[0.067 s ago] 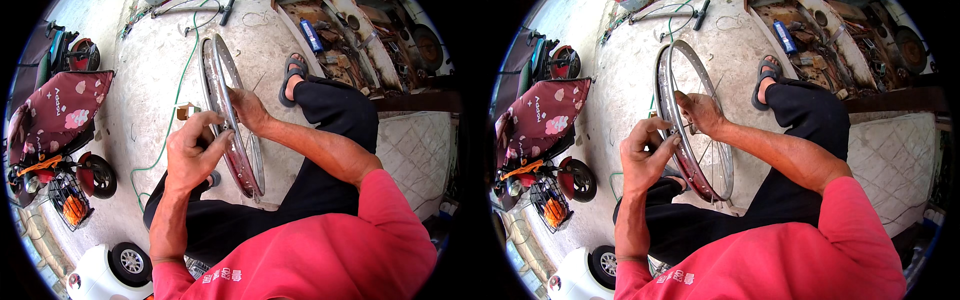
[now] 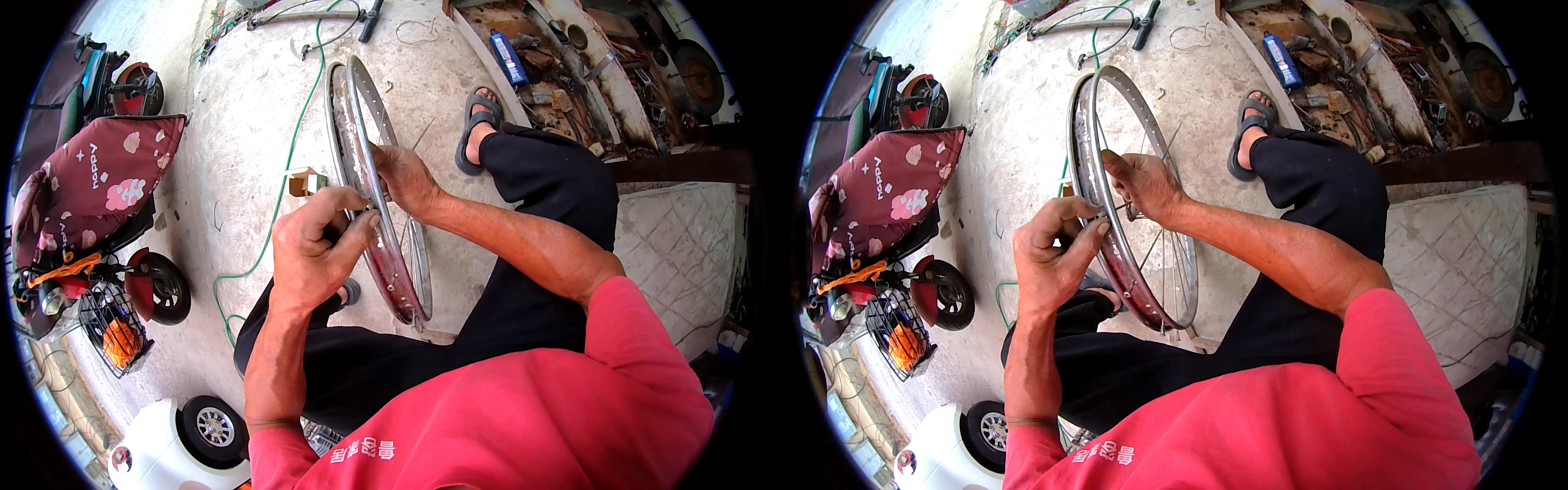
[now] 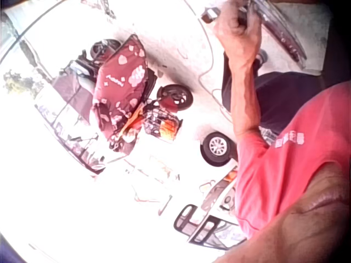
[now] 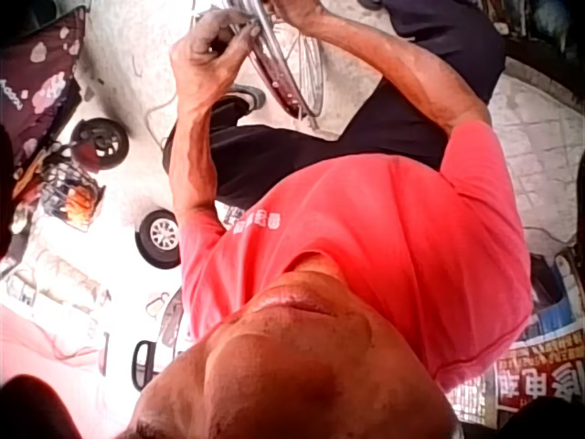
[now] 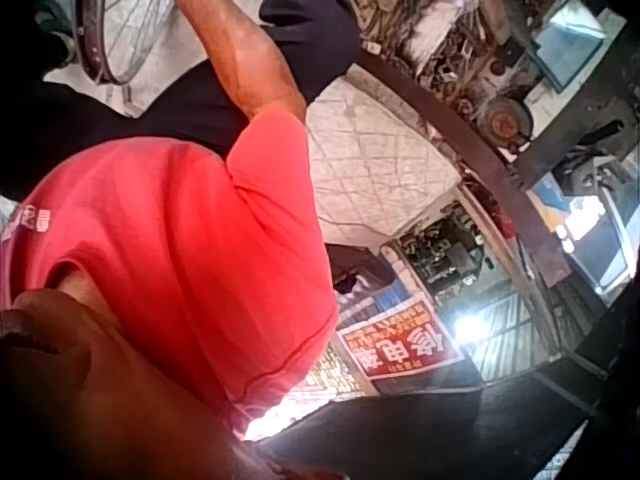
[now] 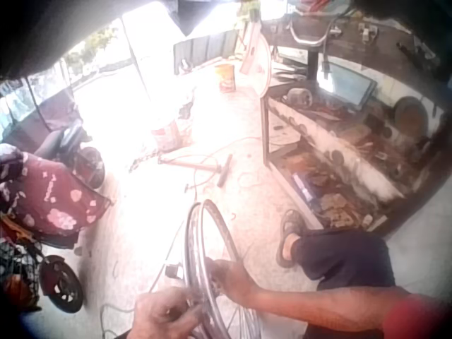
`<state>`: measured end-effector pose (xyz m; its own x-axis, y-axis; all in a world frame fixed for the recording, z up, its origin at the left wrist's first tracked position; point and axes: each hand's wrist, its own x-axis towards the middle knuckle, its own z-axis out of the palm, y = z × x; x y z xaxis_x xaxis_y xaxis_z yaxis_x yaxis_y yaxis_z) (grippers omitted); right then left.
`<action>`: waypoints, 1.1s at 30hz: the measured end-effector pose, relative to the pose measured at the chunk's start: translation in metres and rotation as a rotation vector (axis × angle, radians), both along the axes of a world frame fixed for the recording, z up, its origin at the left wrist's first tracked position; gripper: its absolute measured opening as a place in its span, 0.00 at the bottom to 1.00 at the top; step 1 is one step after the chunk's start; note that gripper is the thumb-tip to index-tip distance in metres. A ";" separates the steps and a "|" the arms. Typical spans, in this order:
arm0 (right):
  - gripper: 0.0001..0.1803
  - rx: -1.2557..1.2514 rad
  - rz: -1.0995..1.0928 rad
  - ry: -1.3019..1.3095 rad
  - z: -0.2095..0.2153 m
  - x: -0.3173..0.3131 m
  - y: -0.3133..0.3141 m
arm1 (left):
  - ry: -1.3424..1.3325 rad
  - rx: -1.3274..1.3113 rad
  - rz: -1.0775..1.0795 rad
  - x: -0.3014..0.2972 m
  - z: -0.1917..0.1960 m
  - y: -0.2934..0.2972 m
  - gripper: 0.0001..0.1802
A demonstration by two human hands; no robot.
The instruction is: The person is sitting on the floor and repairing a bicycle wheel by hand. They repeatedly insert small metal nipples into the rim holes and thread the spokes through them, rotating the wheel to access different sections.
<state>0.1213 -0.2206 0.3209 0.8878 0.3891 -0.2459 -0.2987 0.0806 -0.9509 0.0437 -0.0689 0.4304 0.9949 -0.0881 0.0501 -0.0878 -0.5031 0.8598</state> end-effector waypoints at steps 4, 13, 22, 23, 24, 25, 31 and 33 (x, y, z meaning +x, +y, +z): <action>0.39 0.010 0.002 -0.001 0.000 -0.001 0.000 | -0.087 -0.068 -0.078 0.002 -0.008 0.005 0.13; 0.36 0.048 0.096 0.073 -0.005 -0.006 0.002 | 0.040 -0.237 0.197 0.018 -0.014 0.006 0.22; 0.29 0.152 0.169 0.026 0.000 -0.009 -0.002 | 0.124 -0.247 0.222 0.008 -0.006 -0.003 0.28; 0.26 0.176 0.170 0.052 0.003 -0.008 -0.003 | 0.122 -0.252 0.216 0.008 -0.008 -0.002 0.28; 0.23 0.200 0.171 0.079 0.007 -0.007 -0.003 | 0.120 -0.257 0.209 0.007 -0.011 0.000 0.28; 0.21 0.223 0.170 0.106 0.011 -0.005 -0.004 | 0.118 -0.264 0.200 0.006 -0.012 0.001 0.29; 0.12 0.450 0.228 0.188 0.026 0.000 -0.012 | 0.126 -0.268 0.158 -0.006 -0.007 -0.004 0.30; 0.17 0.542 0.334 0.202 0.009 0.005 -0.019 | 0.121 -0.269 0.143 -0.008 -0.008 -0.004 0.29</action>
